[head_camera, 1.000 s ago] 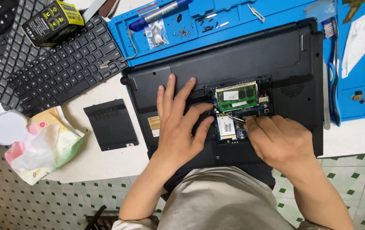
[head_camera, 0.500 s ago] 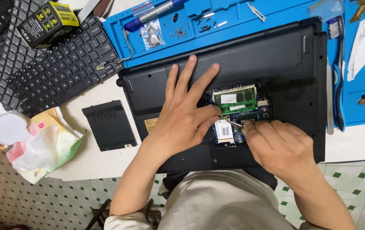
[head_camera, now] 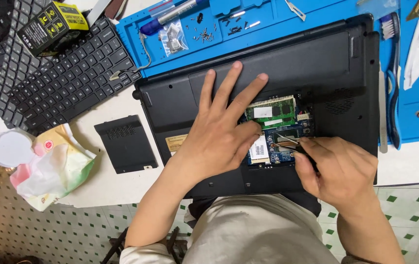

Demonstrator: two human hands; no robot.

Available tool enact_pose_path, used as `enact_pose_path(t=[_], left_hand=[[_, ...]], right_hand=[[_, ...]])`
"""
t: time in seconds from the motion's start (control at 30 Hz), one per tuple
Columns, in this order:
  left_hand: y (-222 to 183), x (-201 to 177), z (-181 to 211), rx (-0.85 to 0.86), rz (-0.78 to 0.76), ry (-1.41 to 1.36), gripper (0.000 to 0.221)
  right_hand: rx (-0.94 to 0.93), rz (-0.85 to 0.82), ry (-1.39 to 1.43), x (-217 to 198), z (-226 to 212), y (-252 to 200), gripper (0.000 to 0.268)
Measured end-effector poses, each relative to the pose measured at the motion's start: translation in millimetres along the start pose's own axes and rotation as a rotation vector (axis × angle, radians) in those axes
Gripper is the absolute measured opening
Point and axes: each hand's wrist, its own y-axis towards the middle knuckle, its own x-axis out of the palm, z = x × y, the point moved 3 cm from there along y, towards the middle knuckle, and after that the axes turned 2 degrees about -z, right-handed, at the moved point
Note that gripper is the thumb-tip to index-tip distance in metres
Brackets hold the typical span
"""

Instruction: Finishing the disassembly of a laptop by disconnecting internal ribbon cables and components using tweezers.

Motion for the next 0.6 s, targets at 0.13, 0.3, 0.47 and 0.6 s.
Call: enact_pose_path(t=[0.13,0.3,0.47,0.6], left_hand=[[3.5,-0.2,2.0,0.028,-0.053,0.056,0.025],[6.0,2.4,3.1,0.028,-0.100,0.088,0.027],[4.9,2.2,0.6,0.025,-0.078,0.050,0.017],[2.1,4.7,-3.0,0.023,-0.091,0.056,0.018]], right_hand=[[0.003,0.028,0.054,-0.8,0.8,0.1,0.025],[0.008,0.050,0.095,-1.5,3.6,-0.8,0.024],[0.010,0.041,0.114,-1.1,5.1,-1.1,0.023],[-0.007,0.058,0.111,-1.9,5.0,1.5,0.023]])
